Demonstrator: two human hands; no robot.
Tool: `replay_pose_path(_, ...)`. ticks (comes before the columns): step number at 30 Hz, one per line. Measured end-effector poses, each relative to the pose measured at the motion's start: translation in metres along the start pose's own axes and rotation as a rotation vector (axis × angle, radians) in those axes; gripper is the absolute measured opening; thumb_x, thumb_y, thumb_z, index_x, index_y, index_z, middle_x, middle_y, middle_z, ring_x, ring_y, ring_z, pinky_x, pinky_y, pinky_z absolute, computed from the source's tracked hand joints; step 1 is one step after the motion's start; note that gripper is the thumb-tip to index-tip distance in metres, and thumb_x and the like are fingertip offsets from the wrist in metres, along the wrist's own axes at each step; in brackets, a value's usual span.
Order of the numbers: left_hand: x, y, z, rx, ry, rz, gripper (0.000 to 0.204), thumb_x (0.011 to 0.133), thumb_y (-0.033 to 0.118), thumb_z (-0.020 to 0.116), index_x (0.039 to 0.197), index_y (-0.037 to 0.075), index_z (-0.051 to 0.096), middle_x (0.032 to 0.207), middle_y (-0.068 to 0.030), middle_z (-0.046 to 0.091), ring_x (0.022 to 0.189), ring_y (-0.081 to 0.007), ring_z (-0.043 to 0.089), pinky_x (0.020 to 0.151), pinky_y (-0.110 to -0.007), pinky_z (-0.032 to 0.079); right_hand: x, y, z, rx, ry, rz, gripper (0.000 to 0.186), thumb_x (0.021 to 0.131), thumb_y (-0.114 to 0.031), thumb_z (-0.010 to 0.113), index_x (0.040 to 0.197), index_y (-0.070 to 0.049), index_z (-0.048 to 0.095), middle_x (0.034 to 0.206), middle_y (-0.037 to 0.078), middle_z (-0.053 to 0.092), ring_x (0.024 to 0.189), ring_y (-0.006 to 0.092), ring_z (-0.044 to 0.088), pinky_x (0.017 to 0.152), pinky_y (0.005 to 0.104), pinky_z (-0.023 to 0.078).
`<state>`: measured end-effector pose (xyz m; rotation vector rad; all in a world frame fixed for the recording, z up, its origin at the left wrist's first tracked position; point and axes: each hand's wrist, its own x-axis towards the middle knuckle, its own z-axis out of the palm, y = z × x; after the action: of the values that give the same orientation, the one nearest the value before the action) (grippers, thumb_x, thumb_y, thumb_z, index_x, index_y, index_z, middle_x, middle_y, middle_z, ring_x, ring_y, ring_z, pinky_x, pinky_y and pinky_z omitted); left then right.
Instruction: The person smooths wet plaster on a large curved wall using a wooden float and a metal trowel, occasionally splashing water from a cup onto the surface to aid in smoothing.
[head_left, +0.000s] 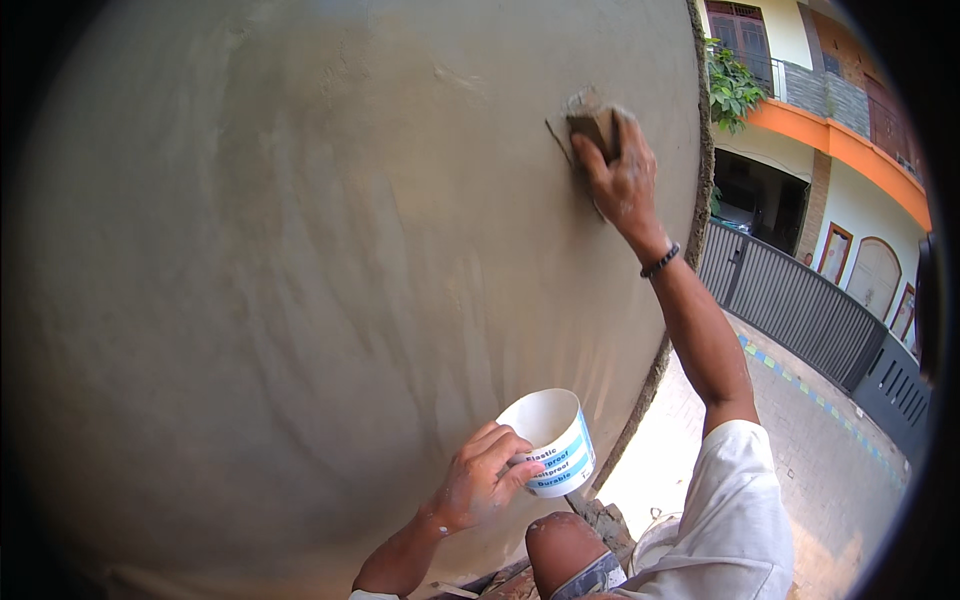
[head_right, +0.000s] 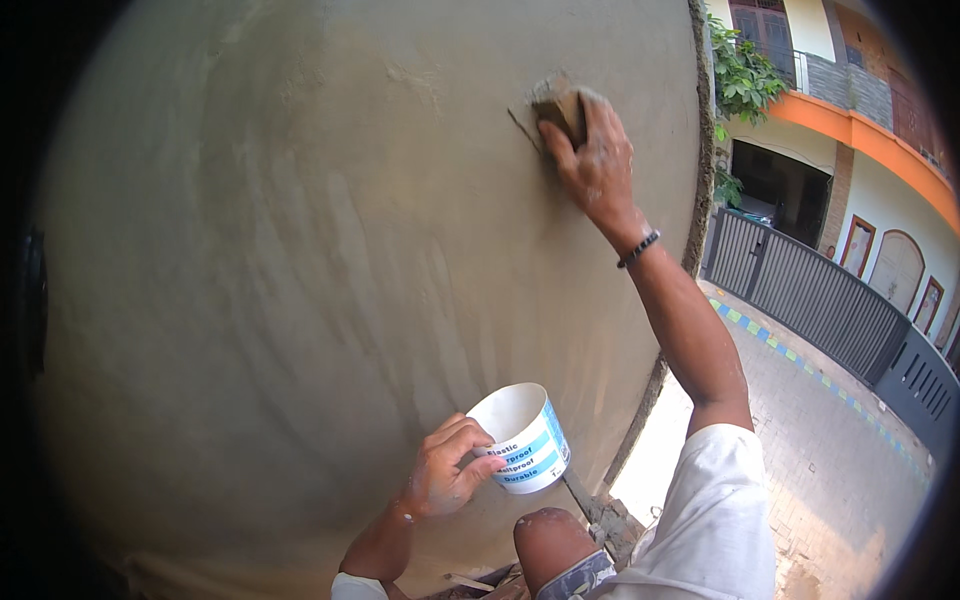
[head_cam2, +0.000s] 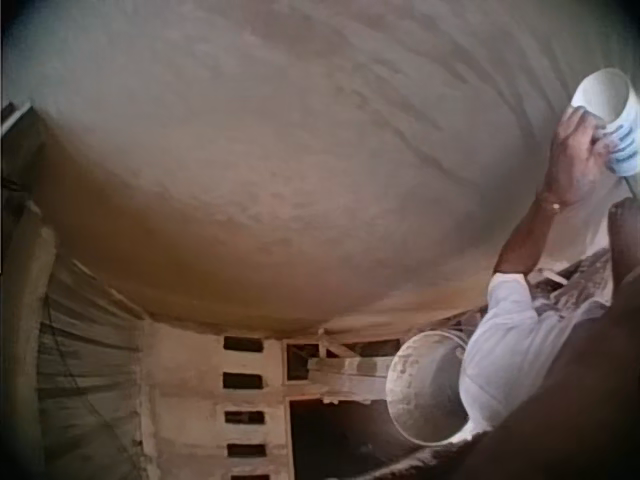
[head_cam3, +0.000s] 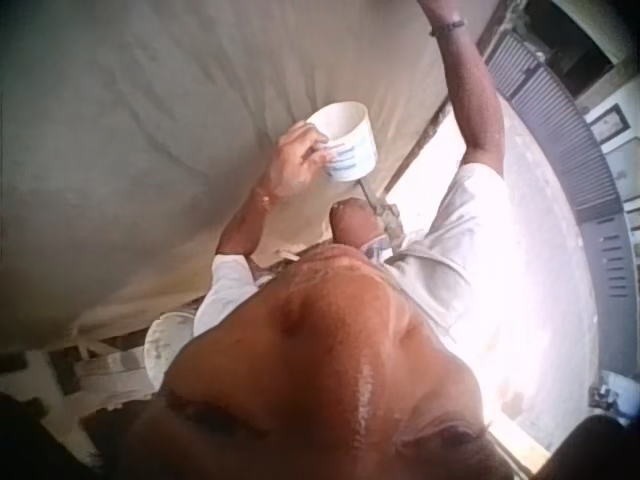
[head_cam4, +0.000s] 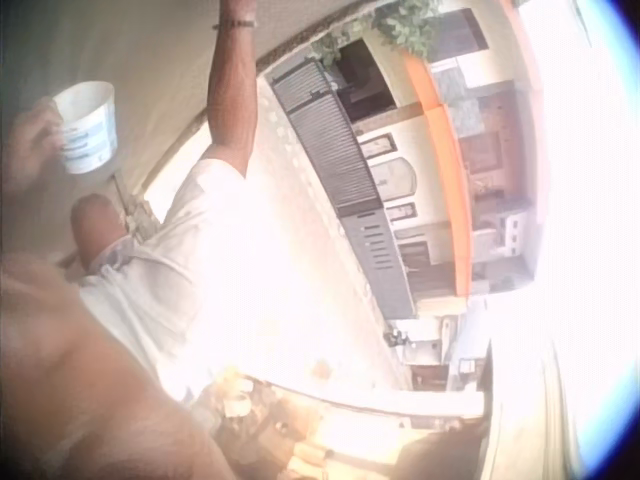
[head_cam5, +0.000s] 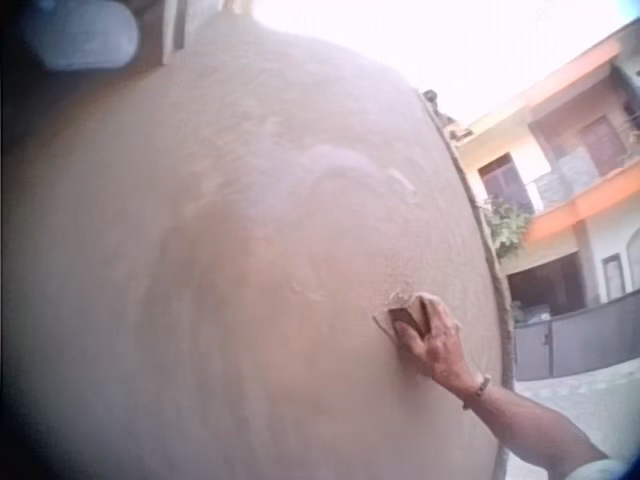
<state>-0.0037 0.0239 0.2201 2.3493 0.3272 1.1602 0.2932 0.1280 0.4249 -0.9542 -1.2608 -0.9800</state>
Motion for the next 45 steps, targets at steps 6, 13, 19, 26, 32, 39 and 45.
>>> replay_pose_path(6,0.023,0.023,0.006,-0.021,0.011,0.088,0.019,0.083,0.01,0.077,0.09,0.002,0.061,0.082,-0.0108,0.063,0.076,-0.0249,0.057,0.069,-0.035,0.047,0.02,0.107,-0.045,-0.132,0.185,0.505,0.052,0.086,-0.038,0.07,0.119,0.002,0.058,0.104,0.025,0.067,0.098,0.04,0.066,0.088,0.0446,0.051)
replay_pose_path(13,0.01,0.019,-0.008,0.118,-0.074,-0.001,0.018,0.084,0.012,0.076,0.089,0.001,0.062,0.082,-0.0115,0.063,0.076,-0.0247,0.058,0.069,-0.035,0.047,-0.096,-0.028,-0.014,0.154,-0.179,-0.162,0.054,0.077,-0.016,0.081,0.122,-0.002,0.056,0.104,0.02,0.06,0.097,0.0399,0.059,0.087,0.0453,0.05)
replay_pose_path(19,0.0,0.005,-0.002,0.101,-0.174,-0.147,0.019,0.086,0.015,0.074,0.089,0.0,0.063,0.082,-0.0118,0.063,0.077,-0.0258,0.058,0.071,-0.037,0.047,-0.032,0.065,-0.035,-0.049,0.214,0.421,0.048,0.086,-0.028,0.072,0.118,0.004,0.058,0.107,0.025,0.065,0.096,0.0408,0.065,0.085,0.0457,0.05)
replay_pose_path(26,-0.004,-0.006,0.005,0.127,-0.186,-0.046,0.021,0.087,0.018,0.073,0.091,0.0,0.063,0.082,-0.0117,0.061,0.078,-0.0276,0.057,0.071,-0.038,0.046,-0.085,-0.025,-0.021,0.176,-0.126,-0.181,0.046,0.078,-0.015,0.077,0.118,-0.001,0.06,0.103,0.02,0.063,0.093,0.0381,0.06,0.083,0.0431,0.049)
replay_pose_path(32,0.0,-0.009,0.001,0.077,-0.184,-0.089,0.021,0.087,0.019,0.073,0.092,0.0,0.063,0.083,-0.0115,0.062,0.081,-0.0276,0.058,0.074,-0.038,0.047,0.053,-0.07,0.006,0.102,0.191,-0.011,0.039,0.08,-0.017,0.074,0.112,-0.001,0.061,0.101,0.02,0.063,0.093,0.0391,0.059,0.08,0.0443,0.049)
replay_pose_path(39,-0.003,-0.001,-0.004,0.108,-0.127,0.029,0.02,0.088,0.019,0.071,0.091,0.001,0.063,0.084,-0.0112,0.062,0.083,-0.0276,0.058,0.077,-0.039,0.047,-0.067,-0.055,-0.016,0.121,-0.271,-0.426,0.046,0.078,-0.017,0.076,0.119,-0.004,0.061,0.107,0.016,0.064,0.096,0.0327,0.062,0.081,0.0409,0.05)
replay_pose_path(45,0.013,0.001,-0.004,0.049,-0.186,0.047,0.019,0.09,0.02,0.069,0.093,0.002,0.063,0.088,-0.0098,0.063,0.087,-0.0273,0.058,0.079,-0.04,0.046,0.089,-0.104,0.035,0.067,0.22,-0.129,0.042,0.084,-0.02,0.071,0.119,0.0,0.059,0.107,0.02,0.064,0.092,0.0372,0.062,0.081,0.0424,0.051)
